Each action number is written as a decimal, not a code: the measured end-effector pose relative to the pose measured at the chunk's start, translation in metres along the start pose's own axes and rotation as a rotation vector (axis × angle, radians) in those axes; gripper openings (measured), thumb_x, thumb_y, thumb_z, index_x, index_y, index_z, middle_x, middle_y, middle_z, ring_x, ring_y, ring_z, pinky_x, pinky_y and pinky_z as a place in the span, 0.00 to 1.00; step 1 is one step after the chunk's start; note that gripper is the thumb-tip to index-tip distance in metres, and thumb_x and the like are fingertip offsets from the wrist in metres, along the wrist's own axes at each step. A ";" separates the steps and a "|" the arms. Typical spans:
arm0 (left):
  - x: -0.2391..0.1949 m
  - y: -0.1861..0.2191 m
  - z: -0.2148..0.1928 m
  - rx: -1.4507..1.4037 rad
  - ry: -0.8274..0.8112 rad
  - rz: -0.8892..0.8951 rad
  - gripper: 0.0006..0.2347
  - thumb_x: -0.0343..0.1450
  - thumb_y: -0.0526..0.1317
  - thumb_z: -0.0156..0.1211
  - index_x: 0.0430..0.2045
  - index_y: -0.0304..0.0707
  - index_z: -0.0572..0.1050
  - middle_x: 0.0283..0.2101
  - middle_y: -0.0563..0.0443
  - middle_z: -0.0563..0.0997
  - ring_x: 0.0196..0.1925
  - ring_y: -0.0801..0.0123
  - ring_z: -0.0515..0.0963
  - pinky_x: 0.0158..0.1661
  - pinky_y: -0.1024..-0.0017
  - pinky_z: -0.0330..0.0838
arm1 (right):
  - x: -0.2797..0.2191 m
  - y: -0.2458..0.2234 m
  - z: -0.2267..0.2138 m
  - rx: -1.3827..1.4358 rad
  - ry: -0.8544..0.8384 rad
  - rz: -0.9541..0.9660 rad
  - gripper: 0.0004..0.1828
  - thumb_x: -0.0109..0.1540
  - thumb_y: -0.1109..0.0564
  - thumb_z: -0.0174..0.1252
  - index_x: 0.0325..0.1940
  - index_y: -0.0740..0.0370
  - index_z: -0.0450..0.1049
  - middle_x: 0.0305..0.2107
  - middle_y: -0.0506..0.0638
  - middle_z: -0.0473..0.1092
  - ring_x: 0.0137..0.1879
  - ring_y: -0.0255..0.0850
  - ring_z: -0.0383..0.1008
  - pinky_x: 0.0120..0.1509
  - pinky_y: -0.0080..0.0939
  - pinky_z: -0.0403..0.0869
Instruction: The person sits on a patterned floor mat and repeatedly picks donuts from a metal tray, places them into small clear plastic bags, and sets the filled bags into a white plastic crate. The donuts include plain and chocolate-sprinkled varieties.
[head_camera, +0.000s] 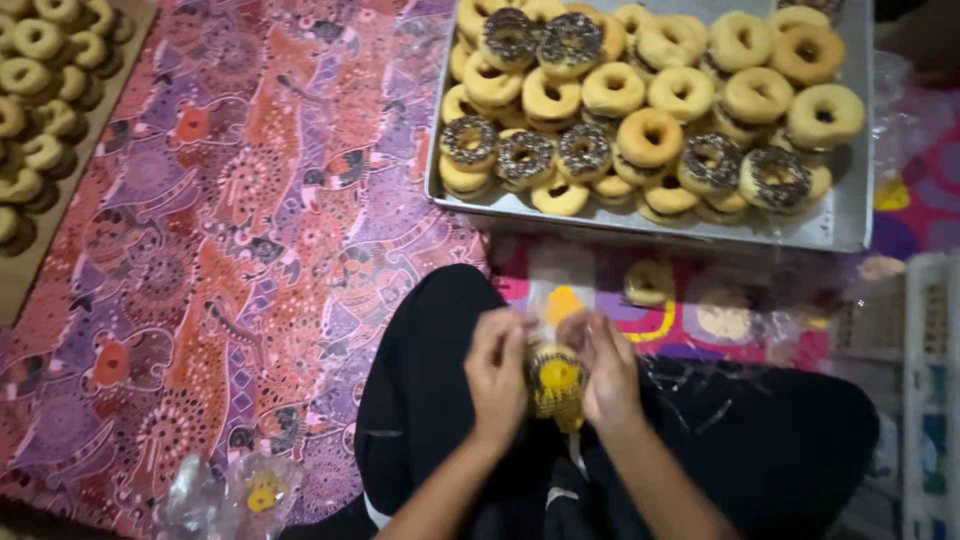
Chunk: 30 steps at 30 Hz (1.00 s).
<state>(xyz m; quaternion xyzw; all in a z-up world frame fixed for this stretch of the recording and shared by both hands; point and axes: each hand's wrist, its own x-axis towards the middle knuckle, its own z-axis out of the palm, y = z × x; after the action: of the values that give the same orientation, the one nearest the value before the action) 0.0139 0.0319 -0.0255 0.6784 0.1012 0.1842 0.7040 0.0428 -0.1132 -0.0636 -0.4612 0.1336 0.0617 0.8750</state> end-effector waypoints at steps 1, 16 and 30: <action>0.011 0.000 -0.008 0.140 0.078 0.167 0.05 0.77 0.33 0.57 0.36 0.28 0.79 0.42 0.43 0.79 0.47 0.63 0.79 0.50 0.69 0.74 | 0.018 0.000 0.004 -0.148 -0.030 -0.062 0.15 0.67 0.50 0.57 0.44 0.66 0.78 0.37 0.52 0.76 0.45 0.38 0.76 0.53 0.36 0.73; 0.008 -0.040 -0.086 0.525 -0.387 -0.349 0.11 0.69 0.36 0.62 0.44 0.37 0.81 0.27 0.51 0.85 0.29 0.71 0.86 0.34 0.72 0.78 | 0.041 0.118 -0.089 -0.358 -0.092 0.444 0.21 0.59 0.64 0.64 0.55 0.60 0.68 0.39 0.47 0.75 0.40 0.35 0.76 0.35 0.33 0.72; 0.096 -0.249 0.061 1.593 -0.900 -0.142 0.39 0.66 0.60 0.61 0.74 0.52 0.55 0.73 0.48 0.58 0.76 0.46 0.46 0.68 0.27 0.25 | 0.200 0.117 -0.096 -1.826 -0.436 -0.143 0.14 0.58 0.52 0.57 0.38 0.65 0.80 0.38 0.68 0.76 0.43 0.63 0.77 0.52 0.61 0.74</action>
<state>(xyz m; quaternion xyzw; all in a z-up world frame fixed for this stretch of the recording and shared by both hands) 0.1554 0.0109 -0.2589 0.9631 -0.0440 -0.2653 0.0111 0.1900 -0.1289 -0.2656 -0.9541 -0.1617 0.1738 0.1824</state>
